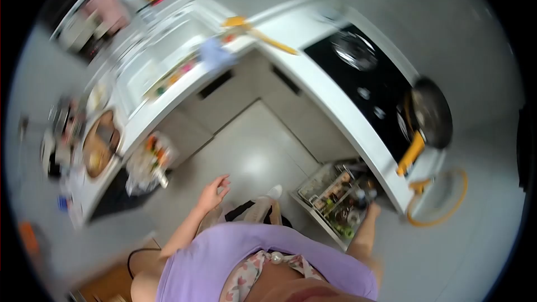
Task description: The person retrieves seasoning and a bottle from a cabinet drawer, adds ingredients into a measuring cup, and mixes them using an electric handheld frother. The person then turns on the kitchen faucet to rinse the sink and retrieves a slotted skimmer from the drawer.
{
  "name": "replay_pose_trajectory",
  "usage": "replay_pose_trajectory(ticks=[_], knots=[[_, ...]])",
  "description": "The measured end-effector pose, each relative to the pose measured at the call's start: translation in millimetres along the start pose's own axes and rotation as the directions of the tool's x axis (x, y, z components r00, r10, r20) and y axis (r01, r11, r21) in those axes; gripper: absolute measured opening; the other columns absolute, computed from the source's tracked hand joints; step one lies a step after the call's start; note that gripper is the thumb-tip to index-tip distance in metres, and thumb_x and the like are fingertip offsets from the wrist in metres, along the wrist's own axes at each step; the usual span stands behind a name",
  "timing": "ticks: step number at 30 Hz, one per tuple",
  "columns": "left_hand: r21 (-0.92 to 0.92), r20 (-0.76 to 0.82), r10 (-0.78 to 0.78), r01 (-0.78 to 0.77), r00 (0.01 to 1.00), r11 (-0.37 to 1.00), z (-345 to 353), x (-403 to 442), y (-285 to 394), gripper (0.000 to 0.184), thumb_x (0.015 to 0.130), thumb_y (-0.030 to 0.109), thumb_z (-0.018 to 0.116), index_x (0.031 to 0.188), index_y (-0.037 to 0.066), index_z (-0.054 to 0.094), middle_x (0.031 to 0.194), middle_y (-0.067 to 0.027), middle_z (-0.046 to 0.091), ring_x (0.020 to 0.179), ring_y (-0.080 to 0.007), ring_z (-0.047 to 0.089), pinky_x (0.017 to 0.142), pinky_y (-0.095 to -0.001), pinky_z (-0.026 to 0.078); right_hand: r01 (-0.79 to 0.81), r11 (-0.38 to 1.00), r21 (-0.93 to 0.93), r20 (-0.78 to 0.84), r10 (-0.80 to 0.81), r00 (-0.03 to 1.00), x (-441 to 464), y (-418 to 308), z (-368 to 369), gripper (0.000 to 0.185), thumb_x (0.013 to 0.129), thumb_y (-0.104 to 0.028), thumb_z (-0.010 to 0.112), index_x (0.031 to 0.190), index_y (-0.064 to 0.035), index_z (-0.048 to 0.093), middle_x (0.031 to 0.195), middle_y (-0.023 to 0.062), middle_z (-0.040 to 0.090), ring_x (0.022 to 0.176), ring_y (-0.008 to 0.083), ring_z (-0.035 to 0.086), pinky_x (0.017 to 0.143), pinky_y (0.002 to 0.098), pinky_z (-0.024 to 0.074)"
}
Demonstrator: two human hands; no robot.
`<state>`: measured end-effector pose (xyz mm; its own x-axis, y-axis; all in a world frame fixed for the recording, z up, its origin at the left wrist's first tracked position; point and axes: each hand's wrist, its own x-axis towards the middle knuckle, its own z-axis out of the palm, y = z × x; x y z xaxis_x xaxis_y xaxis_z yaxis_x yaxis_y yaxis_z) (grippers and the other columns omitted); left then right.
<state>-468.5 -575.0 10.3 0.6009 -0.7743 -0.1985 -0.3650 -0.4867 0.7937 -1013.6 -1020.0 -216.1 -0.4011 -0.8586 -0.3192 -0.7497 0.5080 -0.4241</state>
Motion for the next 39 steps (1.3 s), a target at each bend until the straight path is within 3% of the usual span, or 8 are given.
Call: replay_pose_trajectory(ticks=[3, 9, 10, 16, 21, 29, 35, 39], knots=[[-0.115, -0.136, -0.045, 0.029, 0.99, 0.993, -33, -48, -44, 0.043, 0.082, 0.009, 0.063, 0.124, 0.012, 0.051, 0.102, -0.0081, 0.065, 0.089, -0.0198, 0.063, 0.081, -0.0331, 0.049, 0.25, 0.963, -0.102, -0.502, -0.267, 0.823, -88, -43, 5, 0.04, 0.084, -0.037, 0.061, 0.091, 0.0014, 0.065, 0.085, 0.0164, 0.067, 0.078, 0.0343, 0.064, 0.07, 0.0436, 0.0483], [-0.274, -0.479, -0.148, 0.013, 0.865, 0.962, -120, -178, -137, 0.042, 0.083, 0.008, 0.061, 0.124, 0.008, 0.051, 0.103, -0.007, 0.065, 0.085, -0.0179, 0.063, 0.08, -0.0313, 0.049, 0.632, 0.73, 0.261, -0.228, -0.59, 0.775, -395, -206, 74, 0.051, 0.095, -0.043, 0.044, 0.083, 0.0035, 0.063, 0.069, 0.0127, 0.063, 0.065, 0.0224, 0.056, 0.065, 0.0371, 0.0444], [-0.265, -0.579, -0.189, 0.036, 0.793, 0.964, -123, -201, -168, 0.04, 0.084, 0.008, 0.061, 0.122, 0.007, 0.052, 0.1, -0.0051, 0.065, 0.082, -0.0153, 0.062, 0.077, -0.0294, 0.049, 0.495, 0.672, 0.55, -0.106, -0.532, 0.84, -452, -230, 96, 0.054, 0.095, -0.044, 0.043, 0.08, 0.0046, 0.063, 0.069, 0.0118, 0.062, 0.063, 0.0193, 0.053, 0.065, 0.0375, 0.0431], [-0.281, -0.895, -0.247, -0.04, 0.371, 0.959, -296, -285, -245, 0.039, 0.081, 0.008, 0.066, 0.118, 0.004, 0.054, 0.098, -0.0047, 0.064, 0.078, -0.0123, 0.06, 0.076, -0.0281, 0.049, 0.591, 0.29, 0.753, 0.246, -0.957, 0.155, -727, -341, 138, 0.021, 0.096, -0.018, 0.046, 0.109, -0.0021, 0.049, 0.078, 0.0036, 0.055, 0.057, 0.0076, 0.049, 0.049, 0.021, 0.039], [-0.158, -0.982, -0.148, -0.075, 0.119, 0.985, -475, -282, -290, 0.058, 0.078, 0.004, 0.07, 0.128, -0.001, 0.04, 0.121, -0.0144, 0.05, 0.105, -0.023, 0.055, 0.086, -0.0327, 0.049, 0.474, 0.003, 0.881, 0.136, -0.959, -0.247, -866, -385, 131, 0.057, 0.085, 0.003, 0.057, 0.135, -0.0053, 0.03, 0.119, 0.0152, 0.049, 0.072, 0.0105, 0.059, 0.063, 0.0214, 0.0494], [-0.11, -0.949, -0.134, 0.098, 0.286, 0.989, -635, -216, -418, 0.095, 0.068, 0.019, 0.081, 0.14, 0.003, 0.021, 0.143, -0.0183, 0.029, 0.13, -0.0306, 0.034, 0.104, -0.0392, 0.034, 0.335, -0.065, 0.94, 0.099, -0.888, -0.449, -1003, -402, 174, 0.038, 0.079, 0.003, 0.065, 0.115, -0.0024, 0.053, 0.115, 0.0115, 0.05, 0.07, 0.0098, 0.054, 0.065, 0.0225, 0.0445], [-0.253, -0.804, -0.241, 0.054, 0.544, 0.966, -649, -194, -437, 0.052, 0.074, 0.011, 0.075, 0.119, 0.001, 0.049, 0.115, -0.0104, 0.057, 0.108, -0.0185, 0.053, 0.093, -0.0316, 0.041, 0.385, -0.146, 0.911, 0.102, -0.827, -0.553, -1055, -421, 199, 0.033, 0.082, 0.002, 0.062, 0.114, -0.0005, 0.054, 0.111, 0.012, 0.051, 0.076, 0.012, 0.057, 0.072, 0.0256, 0.0486], [-0.317, -0.82, -0.202, -0.132, 0.536, 0.939, -649, -202, -454, 0.033, 0.082, 0.005, 0.066, 0.111, 0.001, 0.051, 0.106, -0.0104, 0.062, 0.094, -0.0144, 0.059, 0.081, -0.0265, 0.048, 0.417, 0.164, 0.894, 0.394, -0.73, -0.558, -1085, -424, 201, 0.021, 0.086, -0.006, 0.06, 0.107, 0.0005, 0.058, 0.103, 0.0124, 0.06, 0.078, 0.0137, 0.061, 0.072, 0.0259, 0.0489]])
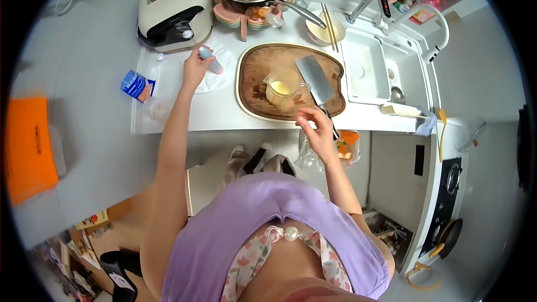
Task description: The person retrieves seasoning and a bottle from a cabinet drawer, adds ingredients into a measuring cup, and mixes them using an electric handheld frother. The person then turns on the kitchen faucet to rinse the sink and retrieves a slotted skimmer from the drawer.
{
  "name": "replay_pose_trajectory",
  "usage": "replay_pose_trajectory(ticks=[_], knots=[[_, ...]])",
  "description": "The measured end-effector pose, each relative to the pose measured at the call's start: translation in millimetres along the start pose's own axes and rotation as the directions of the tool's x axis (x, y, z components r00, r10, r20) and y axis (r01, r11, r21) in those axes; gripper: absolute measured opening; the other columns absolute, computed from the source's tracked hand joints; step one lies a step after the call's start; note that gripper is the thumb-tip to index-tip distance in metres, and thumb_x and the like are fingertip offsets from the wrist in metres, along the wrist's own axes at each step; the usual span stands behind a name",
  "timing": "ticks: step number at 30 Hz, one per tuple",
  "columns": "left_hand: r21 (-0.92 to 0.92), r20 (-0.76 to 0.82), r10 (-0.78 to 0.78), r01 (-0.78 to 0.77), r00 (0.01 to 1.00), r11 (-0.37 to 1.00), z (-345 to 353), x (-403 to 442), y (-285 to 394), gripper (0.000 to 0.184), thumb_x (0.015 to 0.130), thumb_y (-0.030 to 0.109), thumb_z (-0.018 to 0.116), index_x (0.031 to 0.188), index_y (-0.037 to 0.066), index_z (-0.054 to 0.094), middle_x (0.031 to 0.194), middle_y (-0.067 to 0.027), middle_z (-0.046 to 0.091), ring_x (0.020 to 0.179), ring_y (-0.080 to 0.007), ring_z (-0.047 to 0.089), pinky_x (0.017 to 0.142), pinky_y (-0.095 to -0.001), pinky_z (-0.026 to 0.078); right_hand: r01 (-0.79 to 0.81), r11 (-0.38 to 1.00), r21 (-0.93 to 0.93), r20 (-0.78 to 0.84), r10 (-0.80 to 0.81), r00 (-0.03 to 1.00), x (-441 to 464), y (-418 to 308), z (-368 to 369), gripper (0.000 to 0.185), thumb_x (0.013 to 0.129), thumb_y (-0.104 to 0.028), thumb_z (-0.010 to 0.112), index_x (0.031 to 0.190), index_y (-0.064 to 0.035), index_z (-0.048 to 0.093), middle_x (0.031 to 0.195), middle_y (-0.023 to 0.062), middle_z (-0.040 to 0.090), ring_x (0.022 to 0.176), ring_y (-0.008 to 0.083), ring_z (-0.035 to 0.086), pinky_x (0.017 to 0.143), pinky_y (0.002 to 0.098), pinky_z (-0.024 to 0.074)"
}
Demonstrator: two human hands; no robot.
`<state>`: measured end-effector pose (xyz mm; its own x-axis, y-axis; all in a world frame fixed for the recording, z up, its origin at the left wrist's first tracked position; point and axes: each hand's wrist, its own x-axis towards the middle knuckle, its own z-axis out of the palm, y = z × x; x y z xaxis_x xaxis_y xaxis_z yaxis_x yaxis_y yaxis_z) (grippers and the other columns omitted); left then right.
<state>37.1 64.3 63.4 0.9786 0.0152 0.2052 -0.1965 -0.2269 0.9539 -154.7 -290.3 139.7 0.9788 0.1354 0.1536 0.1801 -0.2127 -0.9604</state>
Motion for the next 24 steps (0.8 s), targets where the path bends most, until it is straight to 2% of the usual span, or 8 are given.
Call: replay_pose_trajectory(ticks=[4, 8, 12, 14, 17, 20, 22, 24], knots=[[-0.354, -0.067, -0.069, 0.041, 0.995, 0.934, -6, -26, 100, 0.028, 0.089, 0.008, 0.058, 0.114, 0.001, 0.046, 0.112, -0.0157, 0.059, 0.101, -0.0208, 0.059, 0.088, -0.0337, 0.049, -0.274, 0.822, 0.498, 0.132, 0.241, 0.962, 17, -8, 34, 0.045, 0.089, -0.027, 0.059, 0.123, -0.0014, 0.045, 0.112, 0.0159, 0.059, 0.091, 0.0198, 0.061, 0.083, 0.0311, 0.0475], [-0.789, 0.082, -0.06, 0.102, 0.995, 0.606, 35, -56, 164, 0.027, 0.094, 0.015, 0.05, 0.118, 0.005, 0.041, 0.123, -0.0174, 0.052, 0.11, -0.0304, 0.055, 0.091, -0.0438, 0.049, 0.128, 0.653, 0.746, -0.141, -0.034, 0.989, 51, -31, 92, 0.077, 0.09, -0.055, 0.045, 0.144, -0.0111, 0.012, 0.127, 0.0199, 0.047, 0.125, 0.0305, 0.041, 0.104, 0.0435, 0.0323], [-0.884, 0.323, -0.082, 0.331, 0.943, 0.331, 99, -88, 181, 0.03, 0.093, 0.016, 0.053, 0.119, 0.007, 0.045, 0.127, -0.0138, 0.049, 0.116, -0.0242, 0.05, 0.095, -0.0417, 0.047, 0.53, 0.41, 0.742, -0.588, 0.02, 0.809, 79, -83, 98, 0.055, 0.094, -0.044, 0.045, 0.133, -0.0089, 0.026, 0.121, 0.0181, 0.05, 0.115, 0.03, 0.048, 0.101, 0.0431, 0.0342], [-0.878, 0.389, -0.028, 0.38, 0.921, 0.292, 122, -93, 190, 0.034, 0.09, 0.014, 0.057, 0.12, 0.006, 0.045, 0.127, -0.0119, 0.049, 0.118, -0.0212, 0.049, 0.099, -0.0404, 0.044, 0.666, 0.321, 0.674, -0.702, -0.006, 0.712, 82, -84, 79, 0.039, 0.096, -0.043, 0.038, 0.113, -0.0082, 0.044, 0.092, 0.0114, 0.056, 0.096, 0.0292, 0.053, 0.098, 0.0483, 0.0356], [-0.729, 0.536, 0.08, 0.412, 0.841, 0.547, 135, -101, 179, 0.044, 0.079, 0.009, 0.071, 0.117, 0.004, 0.049, 0.115, -0.0077, 0.055, 0.109, -0.0163, 0.053, 0.092, -0.0312, 0.046, 0.778, 0.429, 0.46, -0.837, -0.084, 0.541, 72, -95, 33, 0.033, 0.096, -0.043, 0.038, 0.109, -0.0125, 0.043, 0.084, 0.0077, 0.05, 0.084, 0.0227, 0.049, 0.09, 0.0431, 0.0393], [-0.362, 0.351, 0.197, -0.061, 0.915, 0.93, 125, -110, 123, 0.052, 0.067, 0.013, 0.081, 0.109, 0.003, 0.052, 0.104, -0.0057, 0.056, 0.095, -0.0155, 0.056, 0.081, -0.0286, 0.048, 0.82, 0.496, 0.284, -0.846, -0.273, 0.458, 52, -110, -12, 0.031, 0.097, -0.043, 0.038, 0.11, -0.0148, 0.044, 0.084, 0.0071, 0.049, 0.082, 0.0211, 0.049, 0.087, 0.041, 0.0402], [-0.153, 0.172, 0.245, -0.22, 0.954, 0.963, 116, -108, 73, 0.055, 0.059, 0.017, 0.086, 0.101, 0.003, 0.053, 0.096, -0.005, 0.055, 0.083, -0.0154, 0.055, 0.074, -0.0284, 0.048, 0.806, 0.54, 0.244, -0.843, -0.294, 0.452, 41, -112, -24, 0.028, 0.097, -0.039, 0.039, 0.113, -0.0158, 0.043, 0.085, 0.0084, 0.05, 0.084, 0.0218, 0.049, 0.088, 0.0418, 0.0402], [-0.082, 0.222, 0.096, -0.08, 0.97, 0.993, 115, -101, 51, 0.069, 0.057, 0.021, 0.087, 0.11, 0.004, 0.047, 0.102, -0.0088, 0.054, 0.091, -0.0187, 0.054, 0.078, -0.0309, 0.047, 0.753, 0.634, 0.18, -0.828, -0.316, 0.463, 35, -113, -26, 0.028, 0.097, -0.037, 0.039, 0.115, -0.0155, 0.042, 0.087, 0.0096, 0.051, 0.085, 0.0223, 0.049, 0.088, 0.0419, 0.0403]])
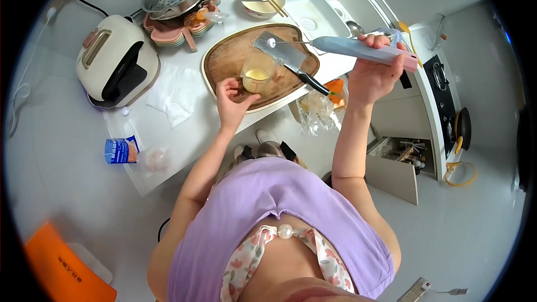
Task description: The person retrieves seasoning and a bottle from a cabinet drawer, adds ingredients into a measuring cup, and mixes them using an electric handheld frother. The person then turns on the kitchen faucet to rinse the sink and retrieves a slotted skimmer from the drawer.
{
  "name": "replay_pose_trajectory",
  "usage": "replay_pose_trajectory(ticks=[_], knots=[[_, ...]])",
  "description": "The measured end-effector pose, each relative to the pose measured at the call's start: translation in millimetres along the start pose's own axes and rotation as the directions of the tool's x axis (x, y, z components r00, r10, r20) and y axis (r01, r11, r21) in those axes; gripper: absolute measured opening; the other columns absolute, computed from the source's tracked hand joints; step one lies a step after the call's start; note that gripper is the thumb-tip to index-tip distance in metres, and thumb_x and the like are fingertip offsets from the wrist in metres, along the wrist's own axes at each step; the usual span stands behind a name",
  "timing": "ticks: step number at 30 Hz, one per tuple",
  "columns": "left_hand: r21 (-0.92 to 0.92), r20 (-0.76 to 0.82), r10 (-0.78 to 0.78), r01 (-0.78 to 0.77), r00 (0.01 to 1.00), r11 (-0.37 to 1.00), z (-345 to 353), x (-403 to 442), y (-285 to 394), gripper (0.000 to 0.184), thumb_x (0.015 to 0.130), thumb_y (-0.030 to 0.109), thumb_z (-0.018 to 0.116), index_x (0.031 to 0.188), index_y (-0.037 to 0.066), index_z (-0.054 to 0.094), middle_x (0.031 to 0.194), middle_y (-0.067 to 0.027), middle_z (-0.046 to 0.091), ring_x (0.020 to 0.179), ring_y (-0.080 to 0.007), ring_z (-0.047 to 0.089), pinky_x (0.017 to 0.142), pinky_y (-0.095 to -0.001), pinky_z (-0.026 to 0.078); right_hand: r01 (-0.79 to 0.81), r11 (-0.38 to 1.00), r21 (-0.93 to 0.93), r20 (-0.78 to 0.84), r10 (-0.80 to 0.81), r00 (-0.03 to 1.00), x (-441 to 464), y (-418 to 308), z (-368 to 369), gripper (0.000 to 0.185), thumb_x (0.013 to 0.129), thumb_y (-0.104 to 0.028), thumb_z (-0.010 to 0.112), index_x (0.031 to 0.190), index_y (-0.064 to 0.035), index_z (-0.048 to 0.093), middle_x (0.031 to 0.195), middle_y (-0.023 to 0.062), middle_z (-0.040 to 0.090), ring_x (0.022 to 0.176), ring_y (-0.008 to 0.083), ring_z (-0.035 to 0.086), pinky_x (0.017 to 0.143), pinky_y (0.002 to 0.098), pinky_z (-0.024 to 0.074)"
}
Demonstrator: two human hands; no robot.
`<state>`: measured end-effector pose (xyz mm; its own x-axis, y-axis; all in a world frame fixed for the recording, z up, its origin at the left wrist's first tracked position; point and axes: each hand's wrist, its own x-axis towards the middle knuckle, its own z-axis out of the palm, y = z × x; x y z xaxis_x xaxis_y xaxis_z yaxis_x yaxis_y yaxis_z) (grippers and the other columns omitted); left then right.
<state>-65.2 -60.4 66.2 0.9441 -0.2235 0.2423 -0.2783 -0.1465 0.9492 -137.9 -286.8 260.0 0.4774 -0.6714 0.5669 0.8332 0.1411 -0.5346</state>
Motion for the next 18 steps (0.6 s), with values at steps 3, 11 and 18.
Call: replay_pose_trajectory(ticks=[3, 11, 18], knots=[[-0.068, 0.113, 0.059, -0.051, 0.992, 0.996, 11, 21, -23, 0.093, 0.055, 0.025, 0.088, 0.129, 0.002, 0.036, 0.122, -0.0161, 0.049, 0.112, -0.0259, 0.05, 0.094, -0.0359, 0.043, -0.032, 0.999, -0.033, 0.102, 0.035, 0.994, -10, 13, -5, 0.033, 0.096, -0.033, 0.043, 0.122, -0.0139, 0.036, 0.091, 0.0122, 0.051, 0.087, 0.024, 0.051, 0.088, 0.0424, 0.0417], [0.004, 0.304, 0.105, -0.112, 0.947, 0.994, 33, 52, -33, 0.103, 0.048, 0.032, 0.089, 0.131, -0.001, 0.038, 0.124, -0.0181, 0.052, 0.114, -0.0279, 0.052, 0.096, -0.0349, 0.043, -0.025, 0.967, -0.255, 0.144, 0.063, 0.988, -42, 46, -12, 0.041, 0.091, -0.043, 0.051, 0.115, -0.0134, 0.037, 0.091, 0.01, 0.048, 0.076, 0.0228, 0.054, 0.072, 0.0427, 0.0477], [0.018, 0.224, 0.289, -0.3, 0.931, 0.954, 33, 40, -10, 0.084, 0.052, 0.024, 0.087, 0.124, 0.006, 0.048, 0.116, -0.0111, 0.059, 0.103, -0.0282, 0.059, 0.087, -0.0357, 0.05, -0.041, 0.991, -0.128, 0.238, 0.071, 0.969, -44, 52, -19, 0.04, 0.092, -0.038, 0.052, 0.118, -0.0137, 0.032, 0.093, 0.011, 0.046, 0.072, 0.0218, 0.052, 0.07, 0.0367, 0.0447]])
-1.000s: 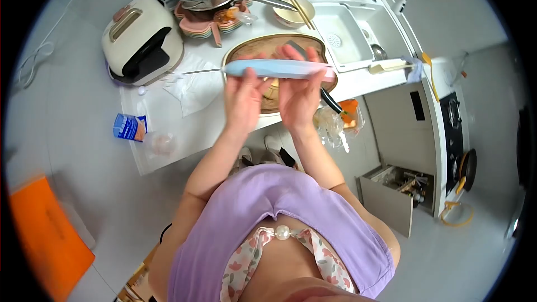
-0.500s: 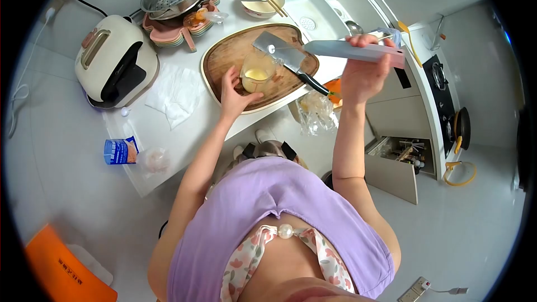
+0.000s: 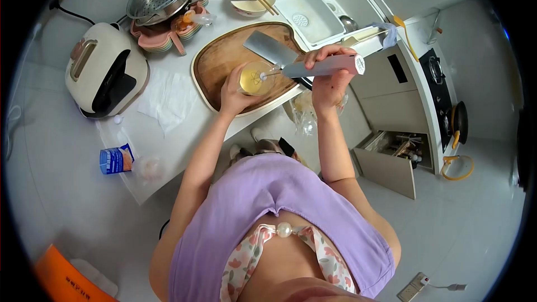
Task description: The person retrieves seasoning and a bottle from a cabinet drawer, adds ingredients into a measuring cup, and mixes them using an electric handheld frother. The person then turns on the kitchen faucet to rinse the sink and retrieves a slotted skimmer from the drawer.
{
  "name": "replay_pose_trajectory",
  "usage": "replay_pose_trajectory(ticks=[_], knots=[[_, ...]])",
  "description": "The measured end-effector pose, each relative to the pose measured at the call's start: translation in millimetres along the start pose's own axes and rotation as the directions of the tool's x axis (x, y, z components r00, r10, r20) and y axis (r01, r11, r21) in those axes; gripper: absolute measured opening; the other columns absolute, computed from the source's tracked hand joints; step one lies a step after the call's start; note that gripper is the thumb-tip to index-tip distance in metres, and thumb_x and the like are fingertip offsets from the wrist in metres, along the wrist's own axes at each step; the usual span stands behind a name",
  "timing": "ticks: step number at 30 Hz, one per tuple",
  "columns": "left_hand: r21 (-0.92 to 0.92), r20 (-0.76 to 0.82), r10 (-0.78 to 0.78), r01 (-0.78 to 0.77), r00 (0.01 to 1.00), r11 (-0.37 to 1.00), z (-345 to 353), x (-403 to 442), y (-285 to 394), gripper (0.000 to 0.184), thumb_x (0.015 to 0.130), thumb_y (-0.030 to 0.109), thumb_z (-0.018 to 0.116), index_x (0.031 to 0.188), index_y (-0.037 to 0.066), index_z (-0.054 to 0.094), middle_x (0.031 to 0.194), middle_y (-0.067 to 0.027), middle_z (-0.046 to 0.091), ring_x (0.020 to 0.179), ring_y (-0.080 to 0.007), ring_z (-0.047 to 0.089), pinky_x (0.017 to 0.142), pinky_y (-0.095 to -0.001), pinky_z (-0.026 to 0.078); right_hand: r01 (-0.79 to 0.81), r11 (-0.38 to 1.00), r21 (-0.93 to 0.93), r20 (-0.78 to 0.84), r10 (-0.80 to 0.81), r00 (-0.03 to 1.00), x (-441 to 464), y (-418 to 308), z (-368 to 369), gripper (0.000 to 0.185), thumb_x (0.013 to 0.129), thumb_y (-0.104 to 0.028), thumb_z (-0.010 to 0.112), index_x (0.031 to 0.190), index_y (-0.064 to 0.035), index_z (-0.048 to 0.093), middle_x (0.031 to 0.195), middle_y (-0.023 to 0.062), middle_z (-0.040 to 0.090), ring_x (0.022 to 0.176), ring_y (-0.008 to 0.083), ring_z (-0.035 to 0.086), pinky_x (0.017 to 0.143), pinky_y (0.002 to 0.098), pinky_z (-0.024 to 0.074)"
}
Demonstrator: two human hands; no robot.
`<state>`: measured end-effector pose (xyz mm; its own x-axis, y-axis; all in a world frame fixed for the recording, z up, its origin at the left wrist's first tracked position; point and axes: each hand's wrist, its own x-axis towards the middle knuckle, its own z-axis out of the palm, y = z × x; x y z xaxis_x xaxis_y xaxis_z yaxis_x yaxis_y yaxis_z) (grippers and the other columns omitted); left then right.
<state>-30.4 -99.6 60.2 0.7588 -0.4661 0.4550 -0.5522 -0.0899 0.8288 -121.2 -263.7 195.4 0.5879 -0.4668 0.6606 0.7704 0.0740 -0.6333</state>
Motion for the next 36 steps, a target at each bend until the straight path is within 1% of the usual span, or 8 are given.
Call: replay_pose_trajectory(ticks=[4, 5, 9, 12, 13, 19, 23, 36], knots=[[0.006, -0.071, 0.105, -0.105, 0.992, 0.994, -7, 6, 17, 0.08, 0.053, 0.02, 0.085, 0.123, 0.007, 0.049, 0.117, -0.0101, 0.059, 0.104, -0.0275, 0.059, 0.087, -0.0357, 0.05, 0.118, 0.984, -0.136, 0.17, -0.094, 0.981, 4, -13, 15, 0.04, 0.09, -0.024, 0.053, 0.121, -0.0132, 0.03, 0.092, 0.0146, 0.048, 0.071, 0.0229, 0.053, 0.067, 0.0375, 0.0455], [0.008, -0.072, 0.134, -0.133, 0.988, 0.991, -10, 9, 21, 0.08, 0.053, 0.02, 0.085, 0.123, 0.007, 0.049, 0.118, -0.0101, 0.058, 0.104, -0.0277, 0.059, 0.087, -0.0359, 0.049, 0.091, 0.976, -0.196, 0.186, -0.055, 0.981, 2, -18, 21, 0.04, 0.091, -0.03, 0.053, 0.123, -0.0172, 0.033, 0.092, 0.0127, 0.047, 0.073, 0.0244, 0.054, 0.067, 0.0427, 0.0459], [0.042, -0.073, 0.231, -0.229, 0.97, 0.973, -20, 19, 30, 0.079, 0.053, 0.019, 0.085, 0.123, 0.007, 0.05, 0.12, -0.0102, 0.058, 0.105, -0.0286, 0.058, 0.088, -0.0368, 0.049, 0.146, 0.973, -0.181, 0.278, -0.092, 0.956, -3, -4, 26, 0.044, 0.089, -0.024, 0.054, 0.126, -0.0167, 0.031, 0.091, 0.0149, 0.047, 0.072, 0.0249, 0.054, 0.064, 0.0411, 0.0463], [0.089, -0.048, 0.266, -0.261, 0.963, 0.961, -25, 21, 34, 0.08, 0.054, 0.014, 0.084, 0.124, 0.005, 0.047, 0.121, -0.0124, 0.056, 0.107, -0.0287, 0.058, 0.09, -0.0358, 0.048, 0.117, 0.976, -0.182, 0.251, -0.069, 0.966, -4, 6, 29, 0.043, 0.089, -0.021, 0.052, 0.126, -0.0153, 0.031, 0.091, 0.015, 0.047, 0.071, 0.0247, 0.054, 0.065, 0.0406, 0.0461], [0.103, -0.034, 0.275, -0.27, 0.961, 0.957, -26, 21, 35, 0.08, 0.055, 0.011, 0.083, 0.125, 0.004, 0.045, 0.122, -0.0135, 0.056, 0.108, -0.0286, 0.058, 0.09, -0.0352, 0.048, 0.126, 0.981, -0.15, 0.286, -0.079, 0.955, -3, 10, 26, 0.046, 0.084, -0.001, 0.051, 0.123, -0.0095, 0.027, 0.094, 0.0163, 0.049, 0.073, 0.0215, 0.055, 0.069, 0.0339, 0.0466], [0.099, -0.099, 0.172, -0.163, 0.98, 0.982, -24, 12, 36, 0.084, 0.048, 0.016, 0.085, 0.123, 0.008, 0.048, 0.12, -0.0088, 0.057, 0.107, -0.0286, 0.057, 0.09, -0.0373, 0.048, 0.038, 0.993, -0.112, 0.27, -0.007, 0.963, -3, 16, 32, 0.044, 0.086, -0.002, 0.051, 0.122, -0.0091, 0.027, 0.095, 0.0151, 0.049, 0.074, 0.0198, 0.055, 0.07, 0.032, 0.0465], [0.085, -0.115, 0.143, -0.134, 0.983, 0.987, -27, 8, 32, 0.086, 0.045, 0.012, 0.084, 0.123, 0.009, 0.048, 0.121, -0.0077, 0.057, 0.107, -0.0282, 0.057, 0.089, -0.0365, 0.048, 0.028, 0.993, -0.116, 0.251, 0.002, 0.968, -5, 20, 34, 0.042, 0.087, -0.004, 0.051, 0.121, -0.0084, 0.027, 0.094, 0.0148, 0.05, 0.074, 0.0196, 0.055, 0.069, 0.0322, 0.0466], [0.093, -0.115, 0.037, -0.026, 0.993, 0.995, -23, 2, 34, 0.09, 0.043, 0.009, 0.082, 0.126, 0.013, 0.046, 0.122, -0.0064, 0.056, 0.109, -0.0288, 0.055, 0.091, -0.0378, 0.048, -0.073, 0.993, -0.091, 0.171, 0.087, 0.981, -4, 25, 38, 0.039, 0.091, -0.022, 0.053, 0.118, -0.0082, 0.029, 0.094, 0.0143, 0.049, 0.072, 0.0194, 0.054, 0.066, 0.0318, 0.0454]])
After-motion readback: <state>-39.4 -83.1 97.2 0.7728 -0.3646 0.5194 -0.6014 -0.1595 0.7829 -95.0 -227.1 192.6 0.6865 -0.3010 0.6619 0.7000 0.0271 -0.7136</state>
